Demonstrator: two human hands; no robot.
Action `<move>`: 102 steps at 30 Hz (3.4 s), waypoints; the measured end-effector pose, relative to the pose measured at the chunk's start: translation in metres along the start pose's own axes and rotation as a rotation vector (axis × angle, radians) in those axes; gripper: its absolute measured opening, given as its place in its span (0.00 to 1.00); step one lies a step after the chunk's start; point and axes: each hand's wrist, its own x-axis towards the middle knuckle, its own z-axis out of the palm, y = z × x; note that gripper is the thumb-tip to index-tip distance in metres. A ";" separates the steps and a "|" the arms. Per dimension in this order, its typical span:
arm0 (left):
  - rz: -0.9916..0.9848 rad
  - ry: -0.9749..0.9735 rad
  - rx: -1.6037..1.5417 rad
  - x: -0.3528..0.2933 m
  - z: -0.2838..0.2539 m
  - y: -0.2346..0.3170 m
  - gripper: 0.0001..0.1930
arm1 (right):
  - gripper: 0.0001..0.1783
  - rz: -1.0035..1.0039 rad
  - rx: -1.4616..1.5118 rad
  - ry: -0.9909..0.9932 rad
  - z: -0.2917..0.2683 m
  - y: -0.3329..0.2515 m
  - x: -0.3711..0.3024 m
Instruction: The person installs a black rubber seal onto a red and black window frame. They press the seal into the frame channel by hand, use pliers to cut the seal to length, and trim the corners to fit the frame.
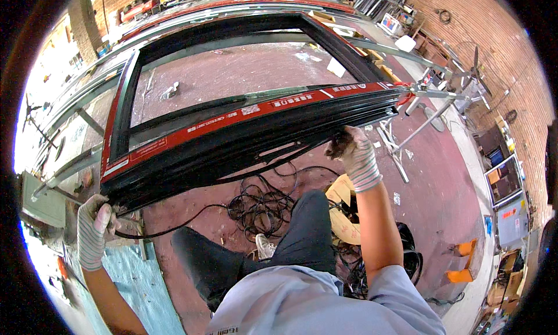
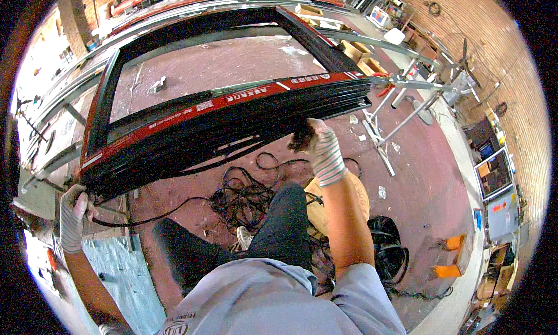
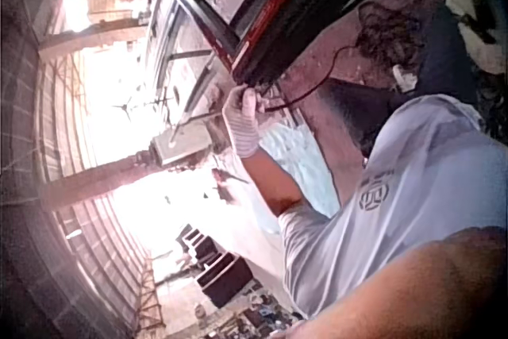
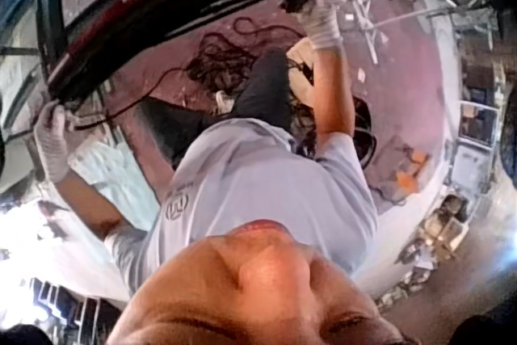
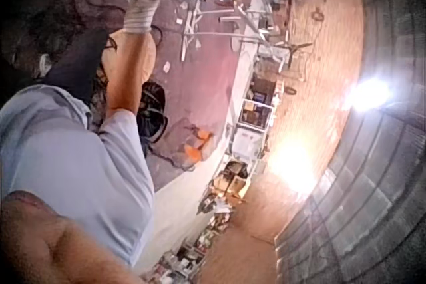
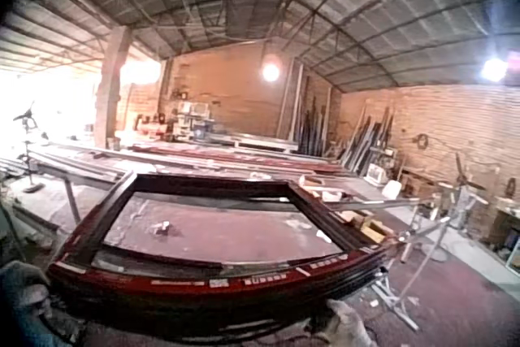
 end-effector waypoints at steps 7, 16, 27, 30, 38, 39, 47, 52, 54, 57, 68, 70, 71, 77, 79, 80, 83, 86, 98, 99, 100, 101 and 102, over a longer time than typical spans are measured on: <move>0.026 -0.075 -0.058 -0.002 -0.007 -0.019 0.20 | 0.18 0.021 0.041 0.046 0.020 0.004 -0.004; 0.031 -0.098 -0.139 0.001 -0.007 -0.017 0.20 | 0.16 0.036 -0.007 0.007 0.028 0.020 -0.002; -0.001 -0.040 -0.153 -0.002 0.001 -0.013 0.18 | 0.16 0.030 0.031 0.029 0.055 0.044 -0.009; -0.021 0.028 -0.080 -0.005 0.002 -0.017 0.19 | 0.17 0.054 0.000 -0.016 0.050 0.048 -0.010; -0.092 0.065 -0.067 -0.010 0.016 0.011 0.16 | 0.23 0.039 0.020 -0.100 0.067 0.049 -0.022; -0.108 0.072 -0.076 -0.011 0.017 0.012 0.16 | 0.22 0.038 0.049 -0.107 0.067 0.054 -0.022; -0.096 0.084 -0.063 -0.009 0.022 0.014 0.20 | 0.19 0.130 0.006 -0.119 0.081 0.056 -0.022; -0.099 0.070 -0.111 -0.012 0.020 0.008 0.18 | 0.17 0.222 0.057 -0.251 0.106 0.048 -0.033; -0.100 0.070 -0.140 -0.011 0.023 0.012 0.18 | 0.18 0.157 0.037 -0.193 0.101 0.062 -0.031; -0.073 0.066 -0.135 -0.010 0.021 0.010 0.18 | 0.18 0.118 0.009 -0.122 0.096 0.075 -0.028; -0.058 0.083 -0.154 -0.014 0.024 0.006 0.17 | 0.17 0.189 -0.099 -0.010 0.137 0.062 -0.048; -0.052 0.065 -0.143 -0.013 0.021 0.005 0.17 | 0.17 0.163 -0.105 -0.034 0.133 0.073 -0.045; -0.044 0.074 -0.145 -0.013 0.023 0.006 0.17 | 0.17 0.194 -0.056 -0.059 0.137 0.073 -0.046; -0.044 0.095 -0.143 -0.011 0.029 0.007 0.17 | 0.15 0.058 -0.042 -0.117 0.132 0.096 -0.039; -0.052 0.108 -0.085 -0.018 0.026 0.015 0.16 | 0.14 0.142 -0.026 -0.158 0.136 0.103 -0.037; -0.084 0.156 -0.105 -0.022 0.024 0.013 0.16 | 0.14 0.147 -0.056 -0.158 0.148 0.098 -0.043; -0.168 0.254 -0.061 -0.025 0.027 0.017 0.15 | 0.23 0.221 -0.121 -0.209 0.161 0.087 -0.054; -0.135 0.087 -0.039 -0.011 0.035 0.029 0.15 | 0.21 0.212 -0.038 -0.072 0.156 0.088 -0.055; -0.052 0.155 0.041 -0.026 0.018 0.011 0.06 | 0.22 0.176 0.047 -0.129 0.178 0.111 -0.051; -0.045 0.103 0.118 -0.025 0.013 0.007 0.08 | 0.22 0.211 0.006 -0.193 0.183 0.107 -0.052; 0.000 0.110 0.113 -0.023 0.014 0.002 0.08 | 0.22 0.240 -0.044 -0.251 0.184 0.099 -0.054; 0.045 0.118 0.108 -0.023 0.015 -0.002 0.08 | 0.23 0.269 -0.093 -0.310 0.186 0.097 -0.055; 0.041 0.110 0.094 -0.024 0.011 -0.003 0.09 | 0.23 0.214 -0.114 -0.352 0.187 0.100 -0.056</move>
